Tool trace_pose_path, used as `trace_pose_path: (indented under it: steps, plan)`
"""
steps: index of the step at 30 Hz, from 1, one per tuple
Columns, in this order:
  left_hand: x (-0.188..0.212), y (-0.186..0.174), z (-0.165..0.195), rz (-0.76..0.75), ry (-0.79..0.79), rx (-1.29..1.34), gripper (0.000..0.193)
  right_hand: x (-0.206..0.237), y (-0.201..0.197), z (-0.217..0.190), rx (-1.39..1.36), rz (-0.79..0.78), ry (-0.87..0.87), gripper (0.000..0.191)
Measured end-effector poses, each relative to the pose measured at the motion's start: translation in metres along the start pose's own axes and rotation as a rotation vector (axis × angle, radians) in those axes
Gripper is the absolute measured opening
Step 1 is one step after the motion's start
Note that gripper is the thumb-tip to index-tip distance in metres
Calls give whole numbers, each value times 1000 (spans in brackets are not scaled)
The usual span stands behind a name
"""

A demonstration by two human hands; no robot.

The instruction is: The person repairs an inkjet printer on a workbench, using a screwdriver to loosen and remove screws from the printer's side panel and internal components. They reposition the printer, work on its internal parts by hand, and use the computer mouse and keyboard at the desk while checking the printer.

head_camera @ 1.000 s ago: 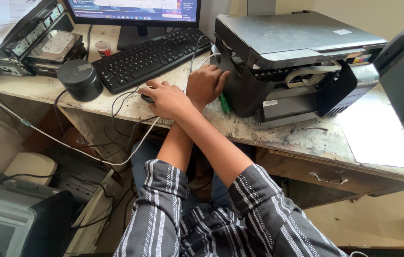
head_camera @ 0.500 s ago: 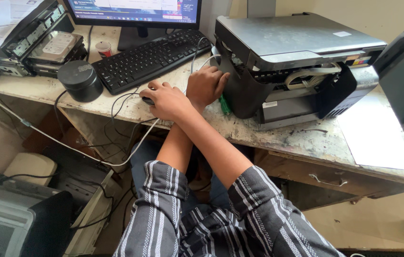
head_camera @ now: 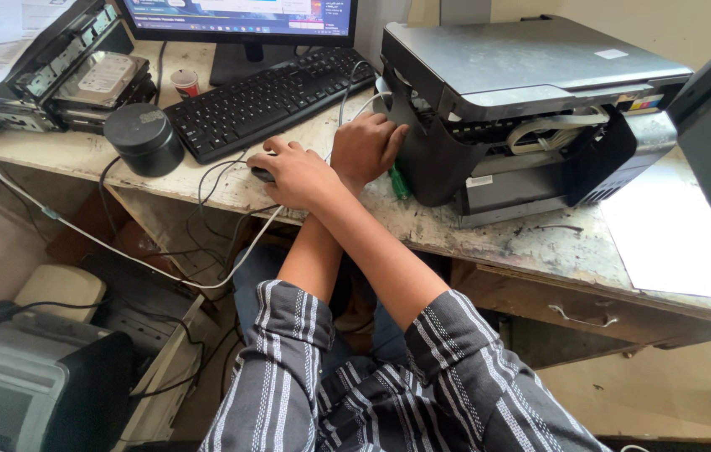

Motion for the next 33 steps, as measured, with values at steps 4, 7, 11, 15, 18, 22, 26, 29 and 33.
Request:
trace_pose_path:
  steps: [4,7,11,15,18,22,26,29,33]
  plan:
    - [-1,0,1,-8,-2,-1,36,0,1,1,-1,1,-7,47]
    - [0,1,1,-5,-8,3,36,1,0,0,-20,23,-27,48]
    - [-1,1,0,-3,1,4,35,1,0,0,-18,7,-25,44]
    - [-1,0,0,-3,-1,5,35,0,0,0,-19,5,-26,44]
    - [-1,-1,0,0,-9,7,35,-1,0,-1,-17,7,-25,44]
    - [-1,-1,0,6,-4,12,35,-1,0,-1,-14,17,-28,45]
    - [-1,0,0,5,-6,7,35,-1,0,0,12,-2,-13,52]
    - [-1,1,0,4,-5,5,36,0,-1,1,12,0,-11,62]
    - [-1,2,-1,3,-5,10,36,0,-1,2,9,19,-14,67]
Point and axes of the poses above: each hand's wrist, its own x-axis away from the middle knuckle, its own y-axis out of the palm, z = x × y, the point moved 2 cm from there along -x, towards the middle knuckle, and after that the axes turned 4 degrees about y, right-handed, at the moved point
